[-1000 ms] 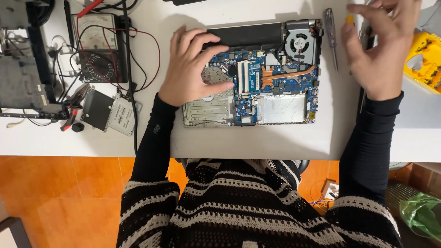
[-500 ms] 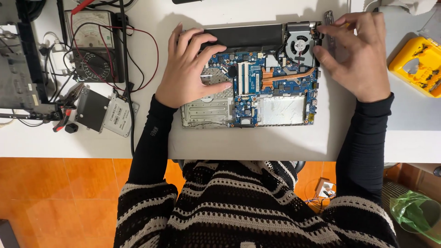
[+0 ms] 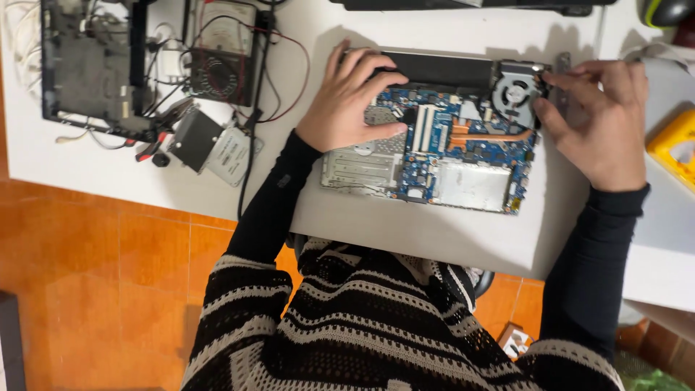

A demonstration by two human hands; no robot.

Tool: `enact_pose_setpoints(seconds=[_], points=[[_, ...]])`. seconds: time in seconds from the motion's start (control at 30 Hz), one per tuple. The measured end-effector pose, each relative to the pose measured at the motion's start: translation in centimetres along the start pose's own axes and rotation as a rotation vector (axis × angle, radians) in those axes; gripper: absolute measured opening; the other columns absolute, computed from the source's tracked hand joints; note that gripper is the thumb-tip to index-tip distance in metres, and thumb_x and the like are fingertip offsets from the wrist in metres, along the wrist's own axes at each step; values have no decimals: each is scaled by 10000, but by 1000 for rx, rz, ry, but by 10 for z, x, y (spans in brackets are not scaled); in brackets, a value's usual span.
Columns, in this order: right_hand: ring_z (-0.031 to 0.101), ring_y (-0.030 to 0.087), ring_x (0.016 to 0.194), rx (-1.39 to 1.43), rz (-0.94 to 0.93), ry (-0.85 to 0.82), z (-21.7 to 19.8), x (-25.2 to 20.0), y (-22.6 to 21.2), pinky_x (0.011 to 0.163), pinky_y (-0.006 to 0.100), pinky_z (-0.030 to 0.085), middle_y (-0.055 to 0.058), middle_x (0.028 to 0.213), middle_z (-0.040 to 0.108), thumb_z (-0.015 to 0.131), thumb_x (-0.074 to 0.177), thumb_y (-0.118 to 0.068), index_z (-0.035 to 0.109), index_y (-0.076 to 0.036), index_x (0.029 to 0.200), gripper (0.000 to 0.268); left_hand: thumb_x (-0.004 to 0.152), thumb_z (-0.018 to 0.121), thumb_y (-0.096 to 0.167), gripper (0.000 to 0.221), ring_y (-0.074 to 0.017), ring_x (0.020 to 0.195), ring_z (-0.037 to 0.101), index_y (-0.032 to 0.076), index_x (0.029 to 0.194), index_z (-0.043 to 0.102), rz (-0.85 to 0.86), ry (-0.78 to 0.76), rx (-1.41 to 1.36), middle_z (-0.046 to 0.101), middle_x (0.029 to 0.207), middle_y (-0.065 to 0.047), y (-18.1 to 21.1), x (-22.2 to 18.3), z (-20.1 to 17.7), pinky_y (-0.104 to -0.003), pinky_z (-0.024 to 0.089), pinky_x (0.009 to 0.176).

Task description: The person works on a disassembled laptop motherboard on a white desk, adjusting small components and connectors by hand. They use a hair dryer to blow hot air over the board, then probe the motherboard with multimeter test leads and handle a RAM module near the board.

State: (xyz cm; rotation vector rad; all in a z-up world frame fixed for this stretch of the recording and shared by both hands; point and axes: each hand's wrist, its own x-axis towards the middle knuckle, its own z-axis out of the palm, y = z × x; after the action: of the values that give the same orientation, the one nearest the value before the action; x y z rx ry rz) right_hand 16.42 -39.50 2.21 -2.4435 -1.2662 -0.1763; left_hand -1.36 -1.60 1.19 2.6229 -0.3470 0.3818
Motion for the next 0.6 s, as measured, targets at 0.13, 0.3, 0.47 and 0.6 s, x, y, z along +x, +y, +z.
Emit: enact_pose_setpoints(seconds=[0.13,0.3,0.47,0.6], points=[[480,271,1203,77,-73,85,-10,9,-12,1092,378,383,83,1197,574,763,1011,-153,770,-62,1267,272,942,819,628,668,-323,1383,428,108,1334,667,51,17,19,549,1359,-101,1,2,5,-658,124,1242],[497,264,1187,99,28,145,-14,7,-4,1073,399,364,96,1234,606,690,1024,-83,767,-61,1291,279,948,824,640,696,-330,1381,446,88,1343,673,86,19,59,574,1354,-107,9,6,5,-657,119,1245],[502,270,1298,68,-49,148,-14,13,-10,1069,429,356,81,1233,609,722,1012,-90,765,-65,1261,253,908,837,660,741,-331,1383,450,85,1347,679,95,-6,55,591,1344,-92,24,10,1,-656,121,1260],[465,275,1334,42,-102,111,-6,8,-6,1124,428,342,67,1329,588,771,1008,-187,748,-91,1319,325,870,852,664,758,-337,1380,448,92,1336,683,84,-24,51,586,1338,-98,26,11,4,-654,129,1257]])
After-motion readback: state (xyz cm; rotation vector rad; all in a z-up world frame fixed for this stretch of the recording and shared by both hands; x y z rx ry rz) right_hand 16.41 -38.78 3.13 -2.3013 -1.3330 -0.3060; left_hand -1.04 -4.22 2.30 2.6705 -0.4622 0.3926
